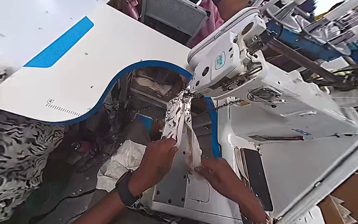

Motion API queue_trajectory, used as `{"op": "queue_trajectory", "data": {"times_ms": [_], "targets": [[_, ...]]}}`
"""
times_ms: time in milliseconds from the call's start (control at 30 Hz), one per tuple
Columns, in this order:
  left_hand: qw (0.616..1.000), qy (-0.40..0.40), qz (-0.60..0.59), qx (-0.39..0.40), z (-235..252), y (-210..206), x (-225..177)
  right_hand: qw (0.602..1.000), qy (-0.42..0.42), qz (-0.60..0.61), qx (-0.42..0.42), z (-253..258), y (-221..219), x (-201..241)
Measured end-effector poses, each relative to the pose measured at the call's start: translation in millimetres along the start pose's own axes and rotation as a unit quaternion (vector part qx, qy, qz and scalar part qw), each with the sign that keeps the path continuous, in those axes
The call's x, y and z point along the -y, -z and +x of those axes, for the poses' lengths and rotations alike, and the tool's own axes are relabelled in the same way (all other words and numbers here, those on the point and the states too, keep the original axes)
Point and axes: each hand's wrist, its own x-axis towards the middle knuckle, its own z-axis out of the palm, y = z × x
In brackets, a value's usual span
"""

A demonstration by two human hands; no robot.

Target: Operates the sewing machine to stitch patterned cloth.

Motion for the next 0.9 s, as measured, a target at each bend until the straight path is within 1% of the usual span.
{"op": "queue_trajectory", "data": {"times_ms": [33, 67, 100, 133, 167, 200, 233, 267, 333, 367, 433, 467, 500, 567, 600, 633, 667, 700, 733, 767, 800, 833, 900], "targets": [[0.999, -0.033, 0.013, -0.039, 0, -8, 4, 0.994, 0.045, -0.091, -0.033, 7, 7, 37], [0.996, -0.057, 0.023, -0.07, 3, -16, 7, 0.983, 0.045, -0.168, -0.056, 13, 7, 72], [0.993, -0.067, 0.026, -0.09, 3, -24, 8, 0.976, 0.011, -0.212, -0.056, 12, 0, 96], [0.991, -0.071, 0.031, -0.106, 8, -27, 10, 0.972, -0.032, -0.226, -0.053, 13, -14, 104], [0.99, -0.071, 0.034, -0.114, 17, -26, 11, 0.974, -0.08, -0.209, -0.042, 16, -24, 101], [0.991, -0.061, 0.041, -0.108, 23, -24, 12, 0.974, -0.126, -0.188, -0.026, 20, -27, 99], [0.995, -0.041, 0.044, -0.082, 22, -20, 9, 0.971, -0.147, -0.187, -0.022, 22, -20, 100], [0.998, -0.023, 0.042, -0.041, 15, -14, 4, 0.967, -0.152, -0.202, -0.019, 22, -10, 108], [0.999, -0.019, 0.035, 0.001, 3, -6, 2, 0.96, -0.145, -0.24, 0.015, 33, 14, 124], [0.999, -0.023, 0.027, 0.007, 1, -5, 3, 0.959, -0.143, -0.243, 0.038, 37, 17, 125], [0.998, -0.05, 0.017, -0.021, 5, -4, 14, 0.958, -0.162, -0.219, 0.089, 44, 11, 115], [0.997, -0.066, 0.012, -0.04, 9, -7, 18, 0.956, -0.173, -0.214, 0.099, 44, 8, 107], [0.995, -0.082, 0.003, -0.056, 8, -13, 19, 0.955, -0.165, -0.231, 0.085, 40, 8, 102], [0.988, -0.119, -0.004, -0.094, 11, -24, 20, 0.945, -0.119, -0.303, 0.033, 36, 13, 98], [0.985, -0.131, 0.0, -0.115, 16, -28, 21, 0.941, -0.111, -0.318, 0.019, 37, 16, 98], [0.983, -0.134, 0.011, -0.128, 22, -28, 21, 0.945, -0.12, -0.304, 0.026, 40, 19, 98], [0.984, -0.122, 0.025, -0.128, 27, -26, 21, 0.95, -0.135, -0.28, 0.044, 43, 21, 97], [0.989, -0.095, 0.04, -0.108, 28, -21, 18, 0.952, -0.151, -0.259, 0.067, 47, 22, 95], [0.996, -0.058, 0.041, -0.063, 22, -14, 12, 0.952, -0.157, -0.251, 0.08, 46, 23, 92], [0.999, -0.026, 0.036, -0.009, 14, -6, 6, 0.952, -0.149, -0.255, 0.076, 47, 22, 88], [0.999, -0.012, 0.028, 0.029, 6, -1, 1, 0.953, -0.129, -0.268, 0.06, 47, 22, 85], [0.999, -0.026, 0.025, 0.033, -1, 1, 0, 0.954, -0.11, -0.276, 0.048, 46, 21, 82], [0.995, -0.093, 0.021, -0.024, 2, -1, 11, 0.961, -0.102, -0.251, 0.06, 54, 25, 78]]}}
